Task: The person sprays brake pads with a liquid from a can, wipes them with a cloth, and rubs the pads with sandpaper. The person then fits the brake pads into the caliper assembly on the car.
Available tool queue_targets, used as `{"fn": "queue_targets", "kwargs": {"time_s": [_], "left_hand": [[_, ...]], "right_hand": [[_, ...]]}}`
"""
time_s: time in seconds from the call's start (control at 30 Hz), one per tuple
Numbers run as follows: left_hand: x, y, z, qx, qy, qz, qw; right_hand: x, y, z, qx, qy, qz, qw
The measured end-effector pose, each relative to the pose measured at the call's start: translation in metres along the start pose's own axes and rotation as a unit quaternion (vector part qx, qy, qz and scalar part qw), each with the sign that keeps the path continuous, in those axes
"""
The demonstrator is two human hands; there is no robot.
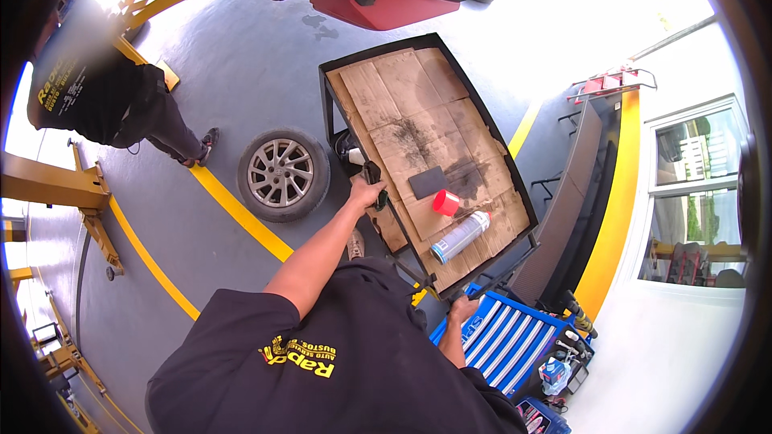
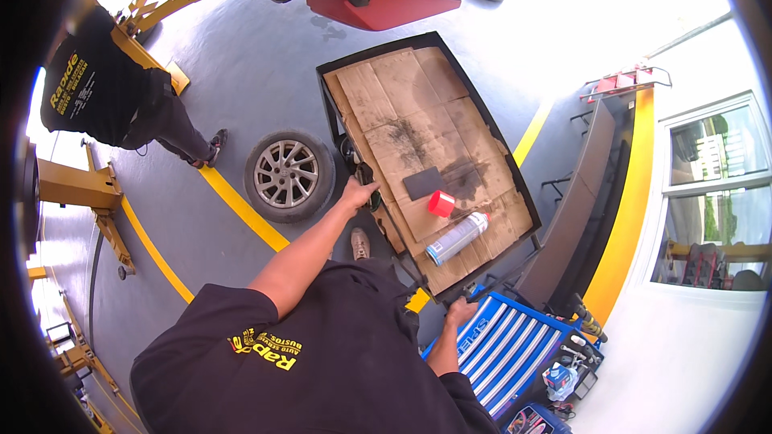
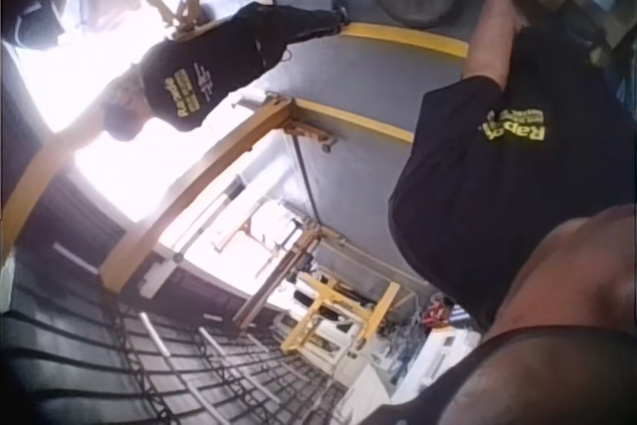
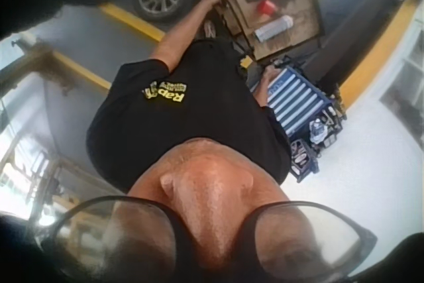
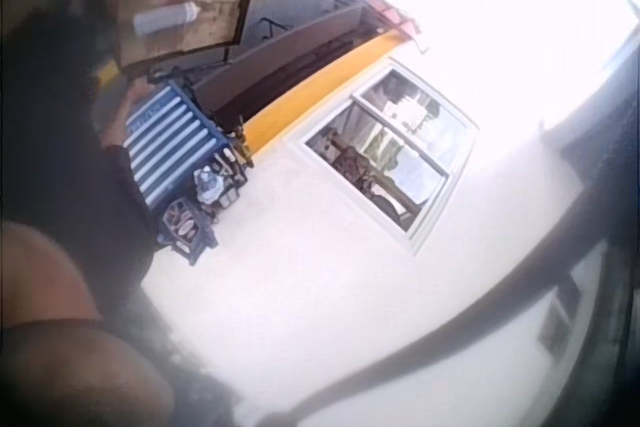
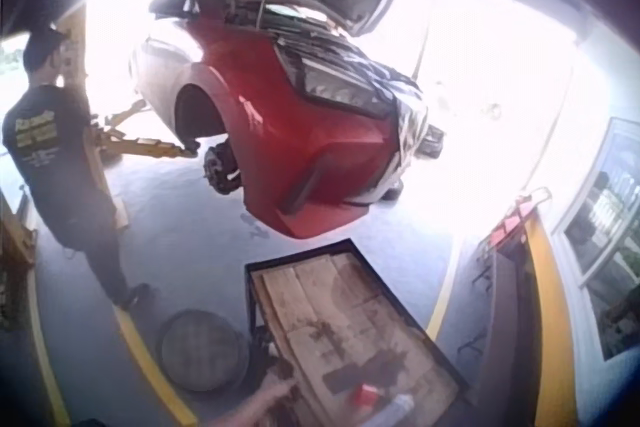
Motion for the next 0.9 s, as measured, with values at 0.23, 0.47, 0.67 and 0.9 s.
{"fn": "queue_targets", "kwargs": {"time_s": [0.23,0.47,0.67,0.9], "left_hand": [[-0.006,-0.005,0.011,-0.006,0.028,-0.001,1.000],[0.010,0.033,-0.024,0.027,-0.007,0.053,0.998],[0.008,0.020,-0.004,0.040,-0.017,-0.006,0.999],[0.001,0.000,0.005,0.011,0.002,0.016,1.000]], "right_hand": [[0.000,0.000,0.018,0.054,0.014,-0.021,0.998],[0.012,-0.003,-0.013,0.018,0.006,-0.066,0.998],[0.004,0.001,0.011,0.025,0.029,-0.105,0.994],[-0.005,0.015,0.023,0.025,0.044,-0.118,0.992]]}}
Point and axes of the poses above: each hand's wrist, its own z-axis towards the middle knuckle, its own x-axis out of the back of the hand, y = z × x, the point moved 10 cm from there along z, towards the middle knuckle, and after that the axes turned 8 degrees about z, right-handed, at the moved point
